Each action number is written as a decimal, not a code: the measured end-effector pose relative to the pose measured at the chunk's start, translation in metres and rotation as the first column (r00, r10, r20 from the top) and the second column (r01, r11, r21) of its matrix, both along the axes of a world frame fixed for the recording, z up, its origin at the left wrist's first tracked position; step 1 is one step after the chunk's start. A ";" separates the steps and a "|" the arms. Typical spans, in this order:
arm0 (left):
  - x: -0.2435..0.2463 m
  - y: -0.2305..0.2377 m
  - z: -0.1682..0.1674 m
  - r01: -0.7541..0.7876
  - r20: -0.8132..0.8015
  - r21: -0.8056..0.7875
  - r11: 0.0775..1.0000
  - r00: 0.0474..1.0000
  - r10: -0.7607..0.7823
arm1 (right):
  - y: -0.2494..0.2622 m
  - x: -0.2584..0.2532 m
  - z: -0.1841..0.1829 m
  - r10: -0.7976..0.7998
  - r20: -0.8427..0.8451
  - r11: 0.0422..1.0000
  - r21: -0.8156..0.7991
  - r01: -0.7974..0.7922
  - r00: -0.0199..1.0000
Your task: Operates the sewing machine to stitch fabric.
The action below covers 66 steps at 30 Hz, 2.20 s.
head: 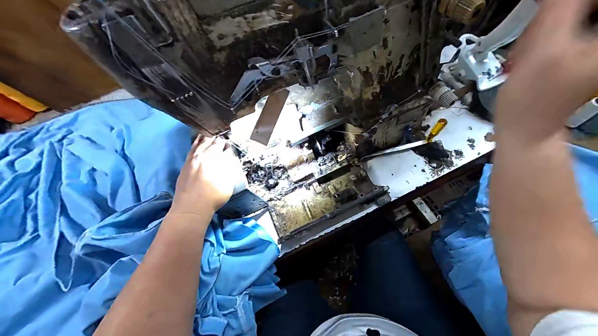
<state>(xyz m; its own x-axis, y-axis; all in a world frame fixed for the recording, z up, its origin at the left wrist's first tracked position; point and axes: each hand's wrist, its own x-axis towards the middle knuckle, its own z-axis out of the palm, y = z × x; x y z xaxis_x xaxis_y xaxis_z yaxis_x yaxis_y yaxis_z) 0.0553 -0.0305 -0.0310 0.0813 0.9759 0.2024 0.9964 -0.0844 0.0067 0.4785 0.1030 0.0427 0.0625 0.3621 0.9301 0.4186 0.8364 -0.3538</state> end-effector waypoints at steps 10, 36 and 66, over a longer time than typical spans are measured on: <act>0.014 -0.001 0.012 -0.065 -0.019 -0.037 0.997 0.998 0.065 | -0.090 -0.217 -0.038 0.495 0.745 0.750 -0.626 0.213 0.448; 0.056 -0.104 -0.005 0.210 0.486 0.197 0.958 0.827 -0.282 | -0.137 -0.129 -0.074 0.724 0.376 0.644 -0.669 -0.371 0.578; 0.095 -0.090 0.009 0.278 0.491 0.268 0.922 0.785 -0.379 | -0.140 -0.123 -0.066 0.635 -0.515 -0.249 -0.842 -0.479 0.576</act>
